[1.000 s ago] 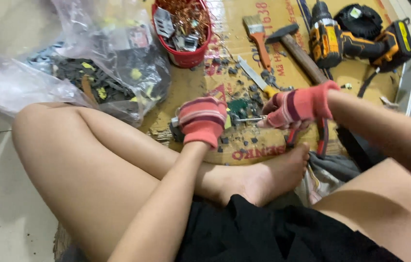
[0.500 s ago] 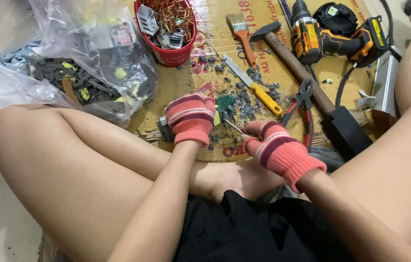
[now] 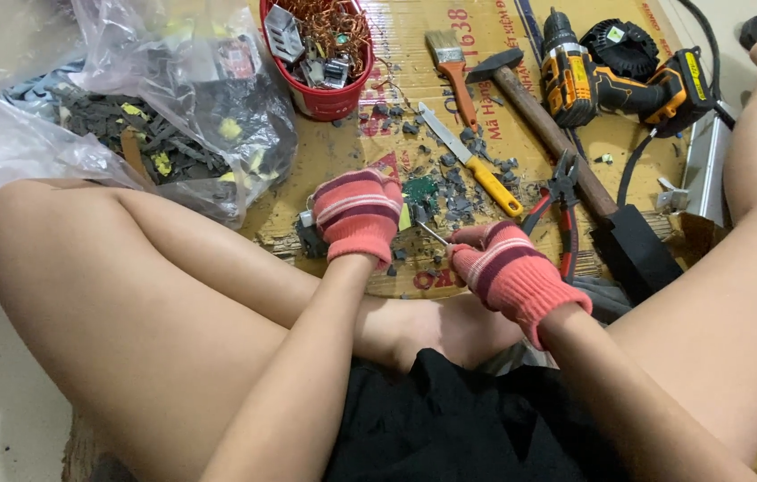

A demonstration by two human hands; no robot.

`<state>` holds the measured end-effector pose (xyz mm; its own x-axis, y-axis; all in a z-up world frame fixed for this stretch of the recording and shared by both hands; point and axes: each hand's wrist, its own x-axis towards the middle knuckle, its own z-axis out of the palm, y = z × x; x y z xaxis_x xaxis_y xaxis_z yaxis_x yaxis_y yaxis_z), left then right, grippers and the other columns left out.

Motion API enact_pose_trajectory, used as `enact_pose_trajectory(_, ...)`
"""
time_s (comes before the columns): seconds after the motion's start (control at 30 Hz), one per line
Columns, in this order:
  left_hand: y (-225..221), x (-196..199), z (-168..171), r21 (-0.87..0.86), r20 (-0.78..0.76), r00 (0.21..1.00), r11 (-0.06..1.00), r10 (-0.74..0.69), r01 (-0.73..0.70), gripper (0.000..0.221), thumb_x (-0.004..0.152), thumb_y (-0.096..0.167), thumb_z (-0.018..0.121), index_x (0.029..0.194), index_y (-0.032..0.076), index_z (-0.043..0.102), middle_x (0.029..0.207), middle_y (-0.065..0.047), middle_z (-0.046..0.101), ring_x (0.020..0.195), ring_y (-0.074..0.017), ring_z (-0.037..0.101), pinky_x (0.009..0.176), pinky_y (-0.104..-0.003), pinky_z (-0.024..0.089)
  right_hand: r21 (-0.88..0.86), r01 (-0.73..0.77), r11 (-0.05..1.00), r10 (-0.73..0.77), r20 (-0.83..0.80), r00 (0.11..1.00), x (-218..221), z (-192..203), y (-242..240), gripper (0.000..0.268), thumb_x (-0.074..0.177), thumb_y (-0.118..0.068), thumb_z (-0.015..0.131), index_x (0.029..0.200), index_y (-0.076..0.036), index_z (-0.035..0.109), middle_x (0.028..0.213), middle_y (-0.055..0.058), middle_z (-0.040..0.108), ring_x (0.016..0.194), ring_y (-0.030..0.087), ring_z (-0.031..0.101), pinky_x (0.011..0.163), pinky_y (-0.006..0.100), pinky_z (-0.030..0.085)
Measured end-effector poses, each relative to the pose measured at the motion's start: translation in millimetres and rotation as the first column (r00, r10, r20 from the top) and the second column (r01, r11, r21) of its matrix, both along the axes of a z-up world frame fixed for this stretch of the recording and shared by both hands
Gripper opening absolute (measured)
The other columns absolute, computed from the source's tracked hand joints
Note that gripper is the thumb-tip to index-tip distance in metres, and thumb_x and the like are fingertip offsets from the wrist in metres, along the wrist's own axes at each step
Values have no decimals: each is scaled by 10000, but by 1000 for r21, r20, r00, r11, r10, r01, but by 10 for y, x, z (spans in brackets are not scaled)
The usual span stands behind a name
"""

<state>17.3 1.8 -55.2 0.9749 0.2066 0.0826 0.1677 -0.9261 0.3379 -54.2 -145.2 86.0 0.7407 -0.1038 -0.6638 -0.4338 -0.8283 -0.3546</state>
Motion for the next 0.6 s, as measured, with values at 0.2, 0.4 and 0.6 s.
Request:
enact_pose_trajectory(0.2,17,7,-17,5,19,1000,1000,16,-16,359,801,430,684,1066,205,599,1023,-63,648,975,-310,658,861,-495,520,-55,-64,996,64,15,998,100,121,213,443,920,-245,517,1316,-222,712,1181,157,745,1129,323,699,1010,452,527)
enact_pose_trajectory(0.4,12,53,-91,-10,63,998,1000,-1,2,346,800,432,682,1049,204,602,1006,-64,649,964,-308,659,857,-492,518,13,23,1000,-23,-1,1000,367,-104,198,451,857,-153,605,1296,-120,703,1069,163,757,976,308,730,907,424,576)
enact_pose_trajectory(0.6,21,137,-298,-24,160,987,1000,7,-3,335,800,433,679,1032,203,605,990,-64,650,952,-306,660,853,-488,516,77,63,995,-66,34,997,514,-318,27,362,884,-160,647,1224,-77,741,978,168,767,859,265,743,755,389,622)
